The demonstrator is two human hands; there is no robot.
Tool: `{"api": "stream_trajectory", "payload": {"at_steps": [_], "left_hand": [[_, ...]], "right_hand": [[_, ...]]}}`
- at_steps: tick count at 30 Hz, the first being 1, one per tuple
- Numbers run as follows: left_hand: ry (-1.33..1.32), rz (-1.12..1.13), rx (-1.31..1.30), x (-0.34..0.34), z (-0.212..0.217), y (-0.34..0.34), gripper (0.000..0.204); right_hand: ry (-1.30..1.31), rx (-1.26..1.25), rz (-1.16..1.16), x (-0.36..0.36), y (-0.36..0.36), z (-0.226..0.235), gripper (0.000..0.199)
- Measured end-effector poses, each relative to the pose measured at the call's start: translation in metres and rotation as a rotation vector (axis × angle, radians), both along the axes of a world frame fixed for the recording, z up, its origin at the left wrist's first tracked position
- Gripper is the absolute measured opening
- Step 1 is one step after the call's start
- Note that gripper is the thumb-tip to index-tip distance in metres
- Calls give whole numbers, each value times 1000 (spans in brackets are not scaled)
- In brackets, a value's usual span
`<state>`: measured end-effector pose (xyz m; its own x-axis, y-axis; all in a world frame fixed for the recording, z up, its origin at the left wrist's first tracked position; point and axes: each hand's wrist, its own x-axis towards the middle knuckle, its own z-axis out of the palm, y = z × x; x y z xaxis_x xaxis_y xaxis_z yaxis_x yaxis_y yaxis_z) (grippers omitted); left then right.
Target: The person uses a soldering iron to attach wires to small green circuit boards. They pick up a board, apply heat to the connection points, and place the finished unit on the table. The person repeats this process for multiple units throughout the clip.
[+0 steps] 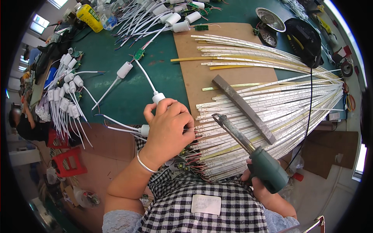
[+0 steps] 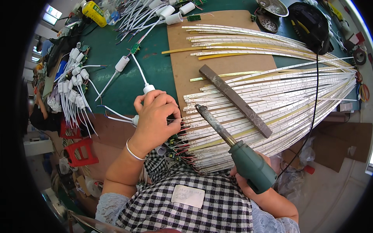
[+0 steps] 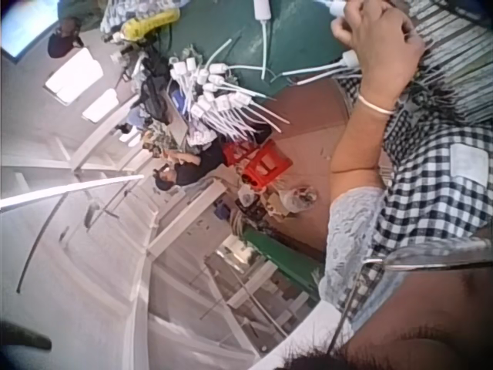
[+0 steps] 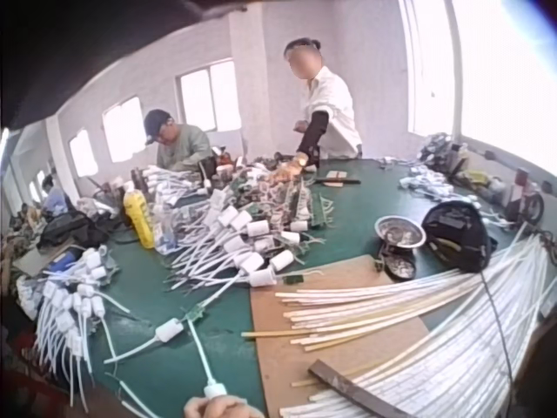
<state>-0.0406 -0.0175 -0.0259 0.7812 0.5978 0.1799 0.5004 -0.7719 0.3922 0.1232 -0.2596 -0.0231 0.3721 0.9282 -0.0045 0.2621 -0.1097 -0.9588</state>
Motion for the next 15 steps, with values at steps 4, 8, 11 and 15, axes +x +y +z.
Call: {"api": "stream_trajectory", "payload": {"at_steps": [4,8,11,15], "left_hand": [[5,-1,0,0,0,0,11],[1,-3,-2,0,0,0,11],[5,-4,-3,1,1,0,11],[8,-5,-3,0,1,0,11]], "right_hand": [[67,42,-8,0,2,-1,33],[101,-4,-8,0,-3,-4,36],[79,-7,-17,-1,-6,-5,38],[87,-43,-44,-2,-10,-8,41]]}}
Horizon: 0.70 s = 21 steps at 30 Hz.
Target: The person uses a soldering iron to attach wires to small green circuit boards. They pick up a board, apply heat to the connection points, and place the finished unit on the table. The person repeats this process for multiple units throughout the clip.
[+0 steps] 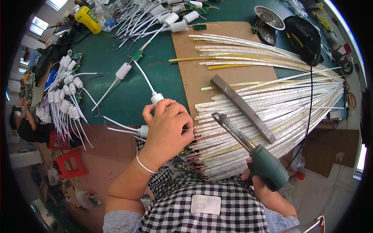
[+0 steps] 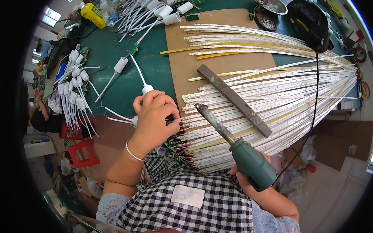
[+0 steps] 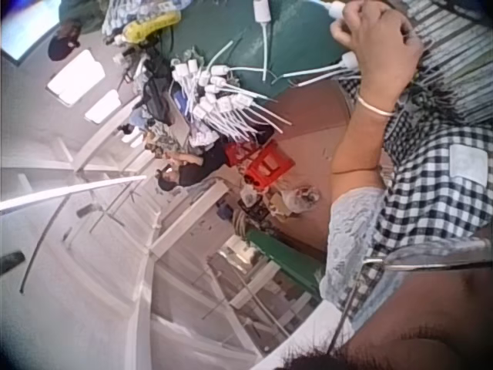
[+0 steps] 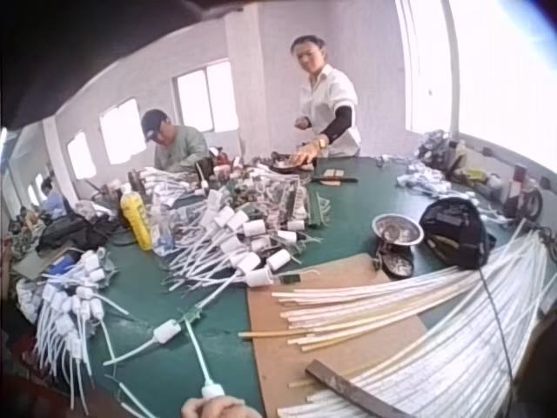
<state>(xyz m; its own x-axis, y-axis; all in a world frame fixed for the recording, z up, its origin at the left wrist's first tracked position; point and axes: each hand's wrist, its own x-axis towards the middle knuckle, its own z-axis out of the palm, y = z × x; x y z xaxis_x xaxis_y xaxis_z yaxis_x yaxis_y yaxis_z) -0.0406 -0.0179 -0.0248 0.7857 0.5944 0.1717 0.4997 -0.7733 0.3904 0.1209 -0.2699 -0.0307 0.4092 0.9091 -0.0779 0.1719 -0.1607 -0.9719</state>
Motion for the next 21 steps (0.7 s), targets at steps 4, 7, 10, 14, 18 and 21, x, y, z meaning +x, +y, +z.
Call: {"api": "stream_trajectory", "payload": {"at_steps": [4,7,10,14,18,21], "left_hand": [[12,0,-16,-1,1,0,11],[18,3,-6,0,0,0,11],[25,7,-4,0,1,-1,11],[27,8,-7,0,0,-1,12],[33,8,-11,0,1,-1,12],[57,12,-29,0,4,-2,12]], "right_hand": [[-17,-92,82,7,-4,0,46],[157,-79,-6,3,-5,0,48],[251,-51,-61,0,-3,1,49],[187,-105,8,5,-5,1,50],[59,-68,88,11,-6,-4,49],[221,-28,-28,6,-3,-2,47]]}}
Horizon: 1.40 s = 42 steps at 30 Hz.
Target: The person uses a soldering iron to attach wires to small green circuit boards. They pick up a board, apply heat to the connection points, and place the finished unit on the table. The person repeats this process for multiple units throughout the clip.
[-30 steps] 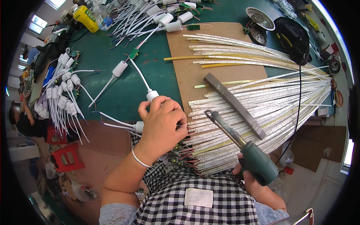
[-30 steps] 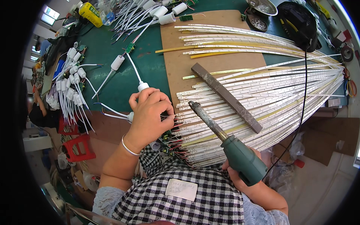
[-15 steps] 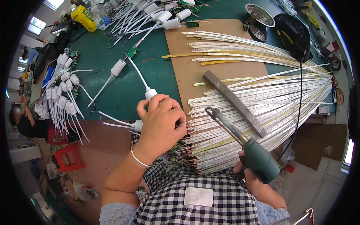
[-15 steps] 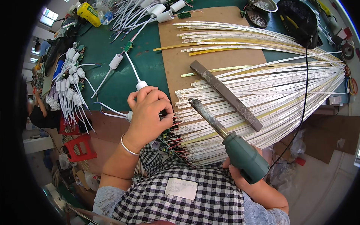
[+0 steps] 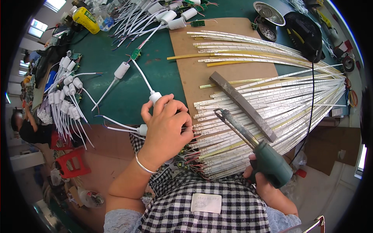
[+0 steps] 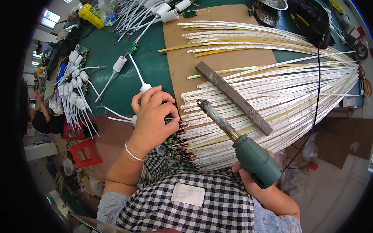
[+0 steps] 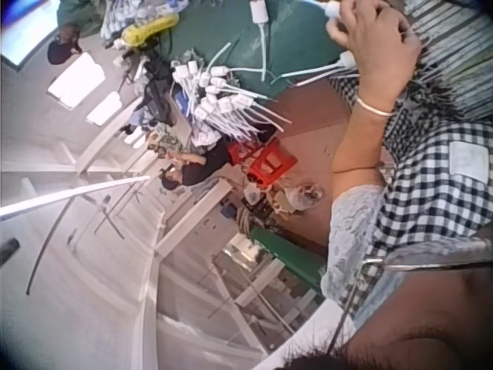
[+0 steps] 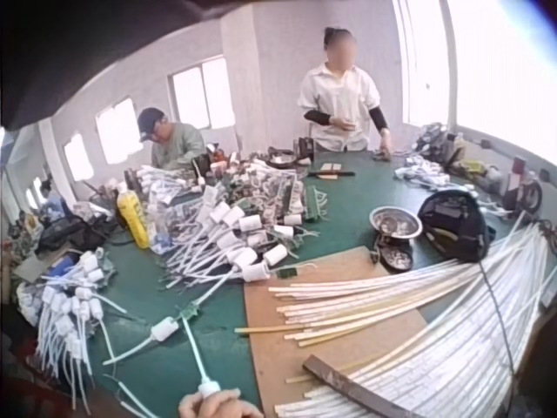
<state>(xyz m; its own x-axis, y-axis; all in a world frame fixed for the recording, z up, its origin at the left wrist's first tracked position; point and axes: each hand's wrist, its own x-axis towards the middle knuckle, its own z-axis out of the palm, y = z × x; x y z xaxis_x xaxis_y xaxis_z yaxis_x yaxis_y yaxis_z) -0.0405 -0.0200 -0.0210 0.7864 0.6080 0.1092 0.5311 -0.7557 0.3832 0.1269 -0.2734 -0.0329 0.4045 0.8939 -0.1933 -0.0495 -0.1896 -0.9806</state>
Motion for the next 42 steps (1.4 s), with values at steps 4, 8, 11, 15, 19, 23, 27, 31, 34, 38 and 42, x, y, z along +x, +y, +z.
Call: {"api": "stream_trajectory", "payload": {"at_steps": [4,8,11,15,19,23,27,31,34,38,42], "left_hand": [[8,-2,10,0,-1,0,12],[8,-4,6,-2,-1,0,12],[10,-7,-4,-3,-1,0,12],[-68,-43,-39,-7,0,10,13],[-124,-94,94,-22,-3,39,17],[-112,-162,84,-43,-7,54,23],[-69,-135,84,-49,-5,34,27],[61,-45,106,-64,9,-5,38],[201,-65,-132,-75,25,-21,42],[13,24,-80,-65,51,34,34],[-267,293,235,-25,27,145,24]], "right_hand": [[19,-5,-25,1,2,2,44],[3,42,6,5,3,2,41],[16,30,-28,1,3,9,40],[18,10,-36,-1,-2,20,41],[48,52,-119,-7,-10,18,46],[57,137,-216,-13,-10,17,51],[152,101,-249,-10,-12,16,48],[122,149,-269,-11,1,13,45],[107,126,-267,-11,3,15,43],[104,91,-273,-7,6,16,44],[111,94,-268,-11,14,22,48]]}}
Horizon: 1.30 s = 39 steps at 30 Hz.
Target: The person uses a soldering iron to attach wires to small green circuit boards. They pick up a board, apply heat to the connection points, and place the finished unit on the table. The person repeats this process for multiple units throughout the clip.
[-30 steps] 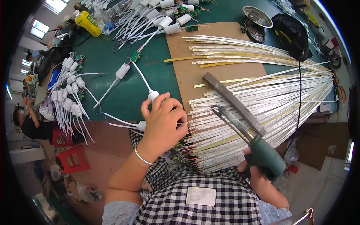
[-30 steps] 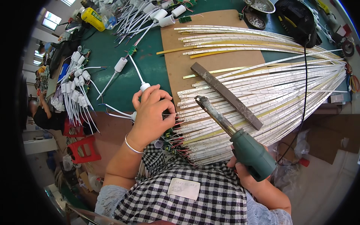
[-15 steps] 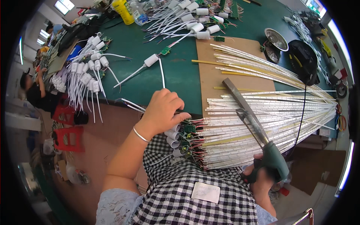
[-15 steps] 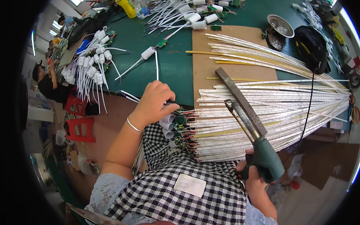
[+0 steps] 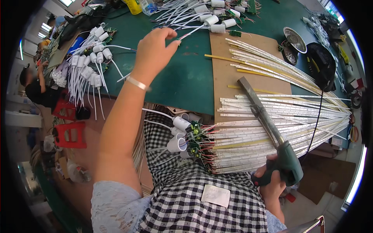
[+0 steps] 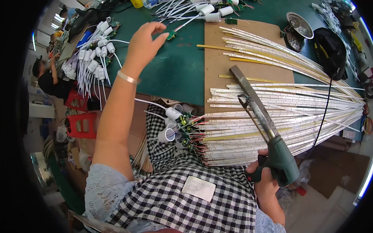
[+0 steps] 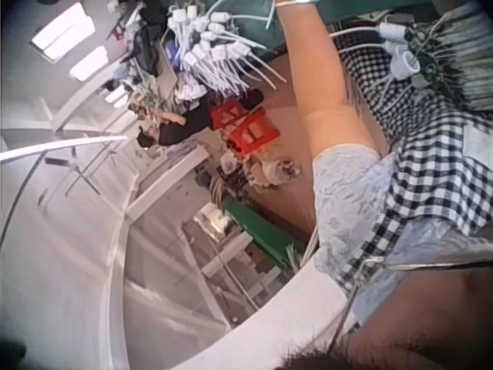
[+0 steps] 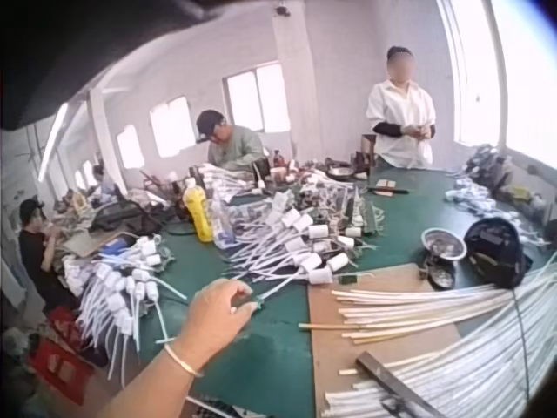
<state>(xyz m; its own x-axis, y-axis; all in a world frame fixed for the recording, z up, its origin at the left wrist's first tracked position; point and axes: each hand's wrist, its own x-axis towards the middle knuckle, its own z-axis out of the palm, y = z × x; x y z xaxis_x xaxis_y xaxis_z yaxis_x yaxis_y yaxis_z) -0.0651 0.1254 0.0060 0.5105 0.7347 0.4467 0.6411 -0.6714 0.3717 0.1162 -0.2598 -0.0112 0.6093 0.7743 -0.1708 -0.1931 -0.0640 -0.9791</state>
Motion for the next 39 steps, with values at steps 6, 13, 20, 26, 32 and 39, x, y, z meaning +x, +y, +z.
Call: {"api": "stream_trajectory", "payload": {"at_steps": [6,13,20,26,32,39], "left_hand": [[159,152,-305,41,-42,71,25],[-314,-31,-505,29,-43,75,22],[-355,-286,-796,32,-17,6,17],[-204,-310,-983,35,-15,-60,10],[104,-366,-545,24,-19,-116,8],[140,-336,-363,22,-21,-138,8]], "right_hand": [[7,-9,-78,-5,-1,-5,53],[26,-19,-22,0,9,-1,56],[29,24,-69,-2,14,-1,52],[57,14,0,5,3,-4,53],[72,-55,160,16,-11,-1,39],[115,-68,211,17,-14,-13,41]]}}
